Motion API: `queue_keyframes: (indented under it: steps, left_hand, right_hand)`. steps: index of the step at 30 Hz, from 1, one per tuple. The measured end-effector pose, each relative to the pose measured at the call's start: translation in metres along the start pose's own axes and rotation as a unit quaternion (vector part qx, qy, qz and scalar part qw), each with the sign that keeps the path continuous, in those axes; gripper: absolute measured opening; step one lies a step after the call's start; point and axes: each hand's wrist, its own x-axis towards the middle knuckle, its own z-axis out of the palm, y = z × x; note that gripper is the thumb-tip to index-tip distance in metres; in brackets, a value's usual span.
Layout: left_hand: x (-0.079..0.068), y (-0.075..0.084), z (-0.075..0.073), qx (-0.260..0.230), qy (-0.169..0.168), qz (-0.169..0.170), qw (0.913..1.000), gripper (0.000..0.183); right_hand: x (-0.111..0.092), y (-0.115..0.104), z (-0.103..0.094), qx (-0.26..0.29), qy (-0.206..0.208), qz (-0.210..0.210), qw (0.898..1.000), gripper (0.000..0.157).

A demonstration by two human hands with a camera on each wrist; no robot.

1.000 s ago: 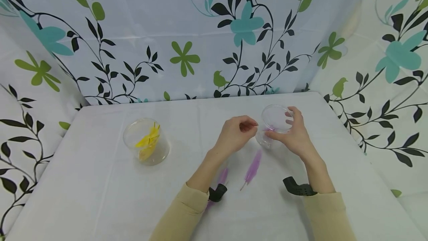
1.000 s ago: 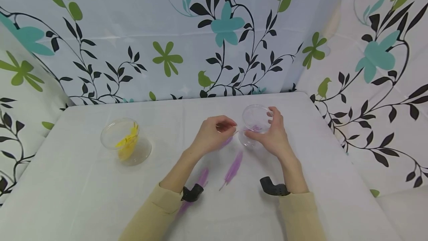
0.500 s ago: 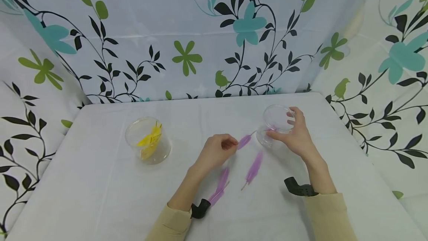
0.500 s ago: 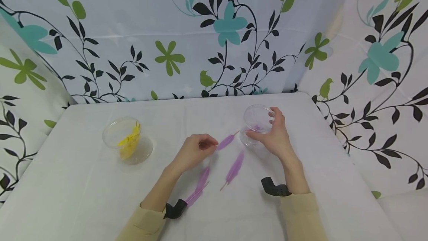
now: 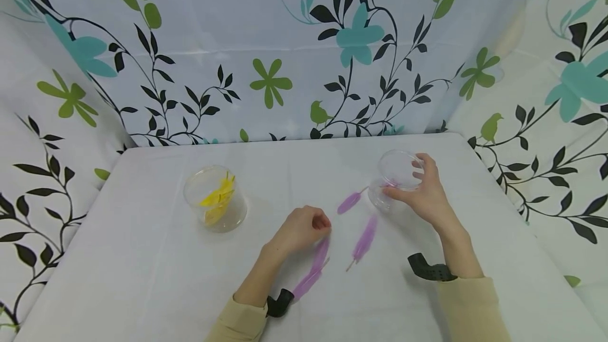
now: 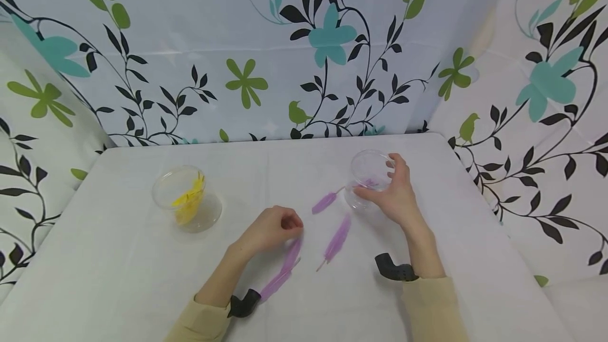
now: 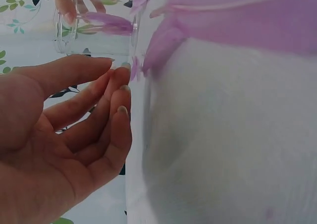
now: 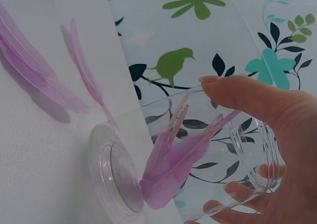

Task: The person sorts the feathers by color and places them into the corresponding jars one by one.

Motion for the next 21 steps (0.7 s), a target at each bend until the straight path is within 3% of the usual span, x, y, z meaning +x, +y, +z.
queue_keyframes:
  steps: [8, 21]
  left_hand:
    - [-0.0064, 0.0016, 0.0042, 0.060, 0.006, -0.041, 0.9973, 0.014]
    - [-0.0050, 0.0012, 0.0035, 0.095, 0.003, -0.039, 0.9948, 0.007]
  right_hand:
    - [-0.0004, -0.0006, -0.0001, -0.003, -0.001, 0.001, 1.000, 0.115]
    - [-0.0003, -0.0001, 0.0003, -0.001, 0.001, -0.004, 1.000, 0.115]
